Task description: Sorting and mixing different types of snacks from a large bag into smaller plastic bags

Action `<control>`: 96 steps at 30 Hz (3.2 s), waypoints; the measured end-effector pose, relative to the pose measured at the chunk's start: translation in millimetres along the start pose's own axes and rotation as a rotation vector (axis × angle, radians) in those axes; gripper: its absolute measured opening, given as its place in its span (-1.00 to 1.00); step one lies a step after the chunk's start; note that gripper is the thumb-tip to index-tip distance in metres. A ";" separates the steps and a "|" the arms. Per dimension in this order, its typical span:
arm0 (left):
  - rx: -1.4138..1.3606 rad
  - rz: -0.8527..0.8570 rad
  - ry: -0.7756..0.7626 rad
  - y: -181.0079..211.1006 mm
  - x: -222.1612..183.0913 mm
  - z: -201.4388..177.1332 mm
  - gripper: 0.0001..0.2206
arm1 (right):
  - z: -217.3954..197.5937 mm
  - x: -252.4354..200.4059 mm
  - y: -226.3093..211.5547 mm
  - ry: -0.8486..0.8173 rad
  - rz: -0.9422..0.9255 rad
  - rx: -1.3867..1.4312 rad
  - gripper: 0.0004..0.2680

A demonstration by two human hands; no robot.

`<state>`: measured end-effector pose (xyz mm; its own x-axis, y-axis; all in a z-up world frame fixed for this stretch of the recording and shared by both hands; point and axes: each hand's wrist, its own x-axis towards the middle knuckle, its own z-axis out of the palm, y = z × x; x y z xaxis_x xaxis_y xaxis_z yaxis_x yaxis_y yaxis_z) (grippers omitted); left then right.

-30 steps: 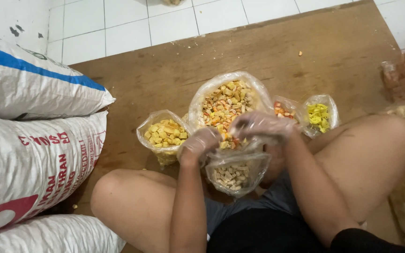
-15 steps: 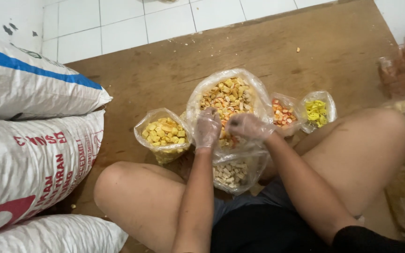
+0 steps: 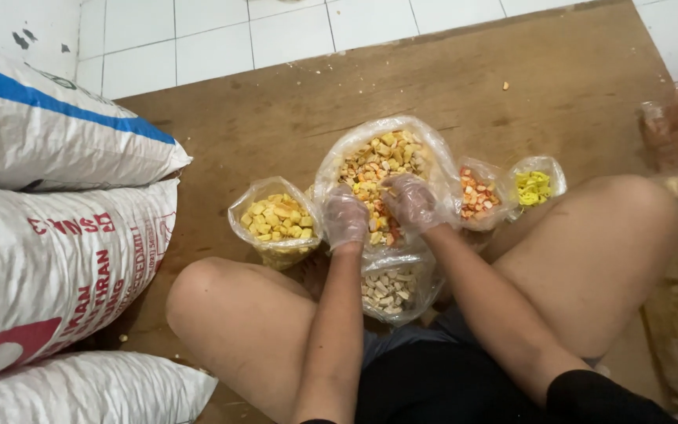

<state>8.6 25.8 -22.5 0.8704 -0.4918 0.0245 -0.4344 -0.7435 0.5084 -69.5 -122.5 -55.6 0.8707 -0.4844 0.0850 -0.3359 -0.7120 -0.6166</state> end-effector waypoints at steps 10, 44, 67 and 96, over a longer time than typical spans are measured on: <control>0.211 0.000 -0.219 -2.9 1.6 8.7 -0.69 | -2.4 14.0 -49.3 -0.050 -0.260 -0.376 -0.79; 0.291 0.094 -0.290 -41.2 0.5 52.5 -0.52 | 30.8 26.6 -46.3 -0.288 0.161 -0.154 -0.72; 0.204 -0.014 -0.176 1.0 11.0 20.9 -0.64 | -56.6 11.8 30.2 0.184 0.454 0.579 -0.68; -0.261 0.561 0.126 108.0 -5.6 -2.4 -0.87 | -85.0 -16.8 86.6 1.013 0.559 0.424 -0.79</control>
<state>-42.6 -50.7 34.3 0.5543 -0.7056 0.4415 -0.7756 -0.2455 0.5815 -143.7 -219.2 -43.9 -0.0897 -0.9796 0.1799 -0.2651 -0.1506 -0.9524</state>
